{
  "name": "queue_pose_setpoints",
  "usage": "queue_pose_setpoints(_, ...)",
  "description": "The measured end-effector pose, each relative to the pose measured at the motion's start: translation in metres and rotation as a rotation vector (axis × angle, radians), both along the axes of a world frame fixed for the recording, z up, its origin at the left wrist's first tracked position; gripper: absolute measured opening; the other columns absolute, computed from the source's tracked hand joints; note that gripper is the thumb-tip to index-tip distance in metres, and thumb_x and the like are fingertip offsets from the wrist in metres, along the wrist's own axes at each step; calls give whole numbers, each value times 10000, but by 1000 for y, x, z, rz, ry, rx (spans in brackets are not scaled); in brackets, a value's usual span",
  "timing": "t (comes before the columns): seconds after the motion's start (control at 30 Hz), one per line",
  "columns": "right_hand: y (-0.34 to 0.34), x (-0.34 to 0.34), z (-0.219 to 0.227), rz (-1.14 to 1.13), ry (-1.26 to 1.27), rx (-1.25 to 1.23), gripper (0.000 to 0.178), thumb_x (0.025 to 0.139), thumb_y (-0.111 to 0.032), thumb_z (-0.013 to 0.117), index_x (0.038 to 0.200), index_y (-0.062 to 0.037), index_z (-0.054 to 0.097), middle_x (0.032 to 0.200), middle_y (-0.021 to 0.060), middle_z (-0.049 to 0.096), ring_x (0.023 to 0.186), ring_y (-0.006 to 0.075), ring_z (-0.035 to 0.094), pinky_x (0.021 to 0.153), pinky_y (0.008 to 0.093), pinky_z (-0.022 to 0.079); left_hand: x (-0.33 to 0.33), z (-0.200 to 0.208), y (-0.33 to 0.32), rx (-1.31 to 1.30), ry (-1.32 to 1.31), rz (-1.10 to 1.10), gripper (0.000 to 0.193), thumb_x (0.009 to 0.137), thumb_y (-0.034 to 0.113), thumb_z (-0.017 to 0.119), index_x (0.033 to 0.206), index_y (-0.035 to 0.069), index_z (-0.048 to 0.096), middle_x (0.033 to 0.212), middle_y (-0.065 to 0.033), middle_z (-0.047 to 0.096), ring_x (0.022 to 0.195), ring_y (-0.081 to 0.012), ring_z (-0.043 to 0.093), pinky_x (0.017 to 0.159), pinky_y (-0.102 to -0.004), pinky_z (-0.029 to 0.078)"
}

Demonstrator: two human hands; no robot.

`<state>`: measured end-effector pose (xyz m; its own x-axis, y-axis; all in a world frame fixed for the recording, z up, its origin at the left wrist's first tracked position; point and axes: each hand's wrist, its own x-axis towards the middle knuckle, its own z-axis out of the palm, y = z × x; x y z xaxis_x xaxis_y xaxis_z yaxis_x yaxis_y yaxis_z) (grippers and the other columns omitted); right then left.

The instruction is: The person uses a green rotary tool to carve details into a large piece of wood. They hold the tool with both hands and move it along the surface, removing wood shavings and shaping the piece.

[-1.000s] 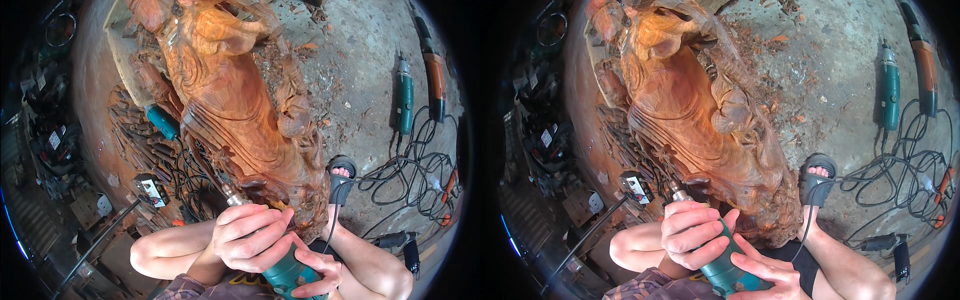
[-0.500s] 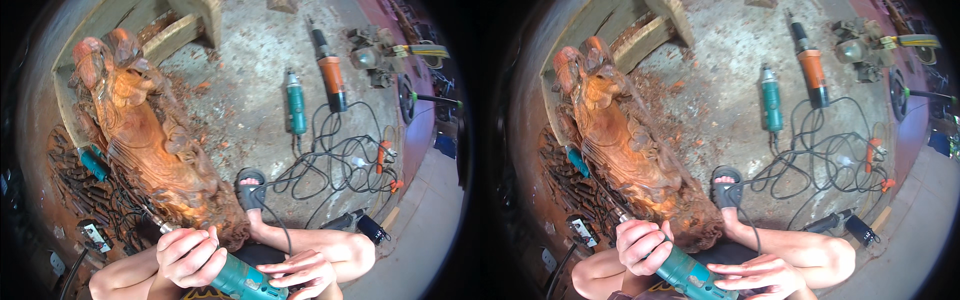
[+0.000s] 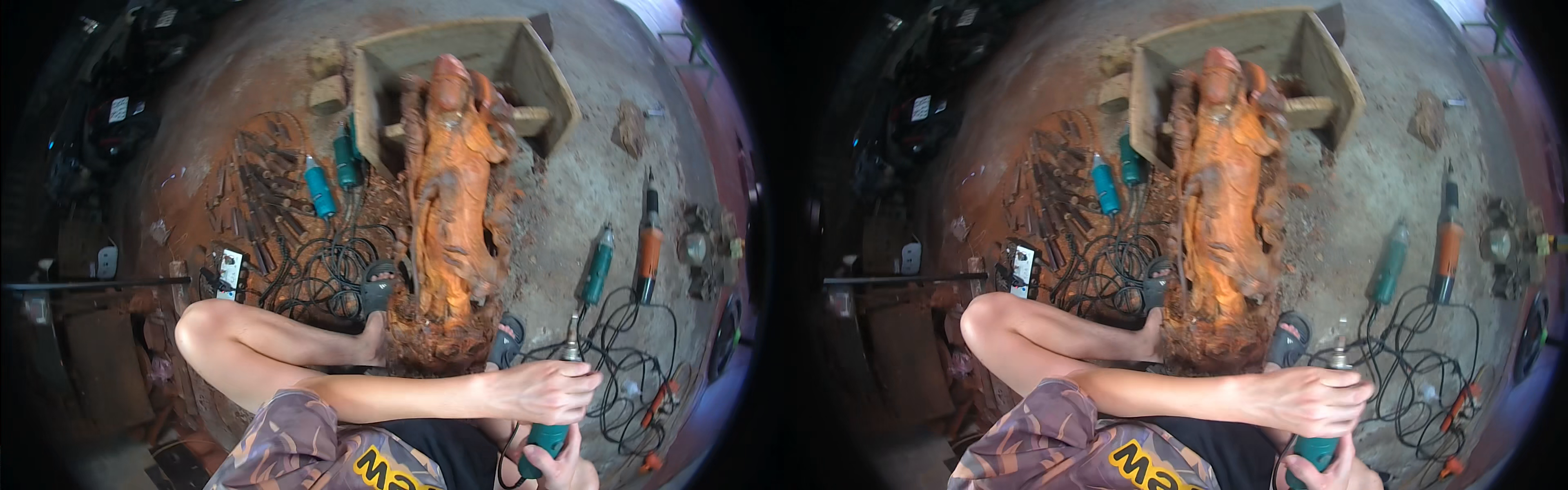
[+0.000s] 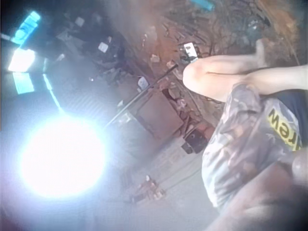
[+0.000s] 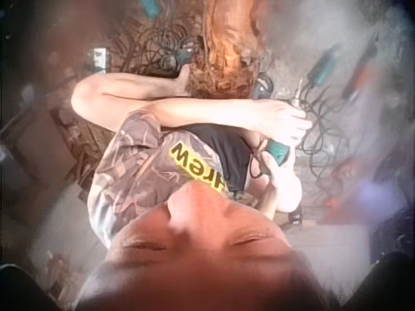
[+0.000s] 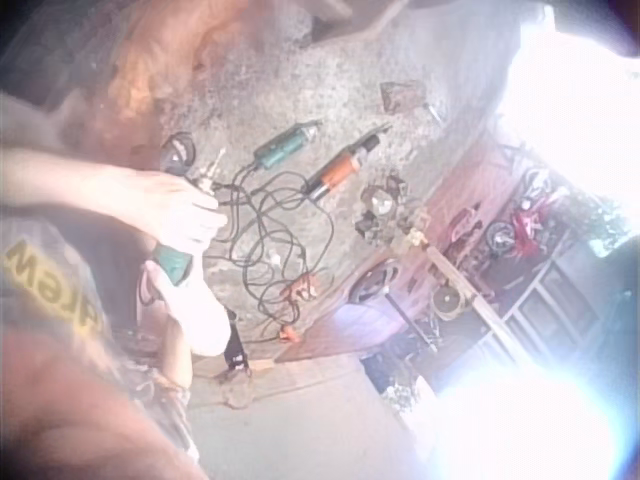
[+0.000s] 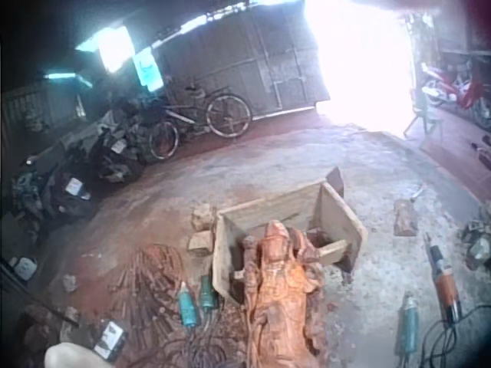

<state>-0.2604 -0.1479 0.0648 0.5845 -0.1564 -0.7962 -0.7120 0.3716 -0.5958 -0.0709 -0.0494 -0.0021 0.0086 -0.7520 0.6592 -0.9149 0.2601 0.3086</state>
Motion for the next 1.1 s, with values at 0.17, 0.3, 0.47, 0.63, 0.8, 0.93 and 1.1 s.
queue_pose_setpoints(0.17, 1, -11, -9, -340, -267, -166, 854, 769, -163, 854, 1458, 28, 387, 1229, 174, 593, 913, 242, 646, 807, 367, 542, 50, 80, 45, -151, 559, 5, 236, 841, 146, 700, 1056, 50, 673, 1136, -76, 647, 1212, -326, 592, 1022, -423, 511)
queue_pose_setpoints(0.3, 26, 12, -11, -554, -405, -206, 741, 743, -164, 825, 1334, 52, 435, 1082, 196, 614, 637, 250, 672, 523, 332, 531, 99, 111, 155, -255, 1218, 256, 328, 885, 231, 599, 1153, 43, 632, 1236, -106, 600, 1264, -349, 553, 1064, -467, 465)
queue_pose_setpoints(0.47, 47, 29, -8, -523, -401, -192, 686, 748, -146, 839, 1299, 36, 472, 1084, 184, 619, 654, 233, 671, 568, 329, 546, 86, -12, 204, -114, 2269, 467, 464, 940, 337, 472, 1273, 34, 581, 1362, -143, 543, 1329, -378, 504, 1116, -523, 409)
queue_pose_setpoints(0.63, 61, 37, -4, -473, -423, -217, 705, 734, -149, 881, 1296, 21, 492, 1090, 159, 623, 683, 221, 676, 601, 326, 562, 53, -118, 229, -40, 2852, 443, 608, 995, 444, 345, 1394, 25, 530, 1488, -180, 485, 1394, -408, 454, 1169, -579, 352)
queue_pose_setpoints(0.8, 74, 42, -7, -413, -440, -364, 630, 782, -239, 829, 1253, 35, 512, 1097, 149, 614, 654, 211, 661, 528, 308, 542, 41, -118, 231, 151, 2897, 509, 716, 1040, 519, 249, 1493, 18, 486, 1588, -209, 440, 1439, -429, 426, 1205, -629, 314)
queue_pose_setpoints(0.93, 76, 43, -7, -428, -448, -356, 638, 763, -203, 859, 1255, 29, 525, 1100, 151, 620, 677, 210, 670, 584, 309, 549, 41, -141, 239, 192, 2947, 307, 635, 1011, 364, 261, 1492, 27, 501, 1530, -200, 509, 1405, -412, 478, 1190, -666, 315)
queue_pose_setpoints(1.1, 64, 35, -10, -371, -452, -389, 666, 784, -218, 854, 1295, 29, 505, 1113, 164, 617, 677, 224, 670, 586, 326, 562, 28, -178, 249, -2, 2961, 170, 812, 1012, 678, 244, 1557, 111, 445, 1613, -182, 418, 1474, -418, 383, 1252, -640, 172)
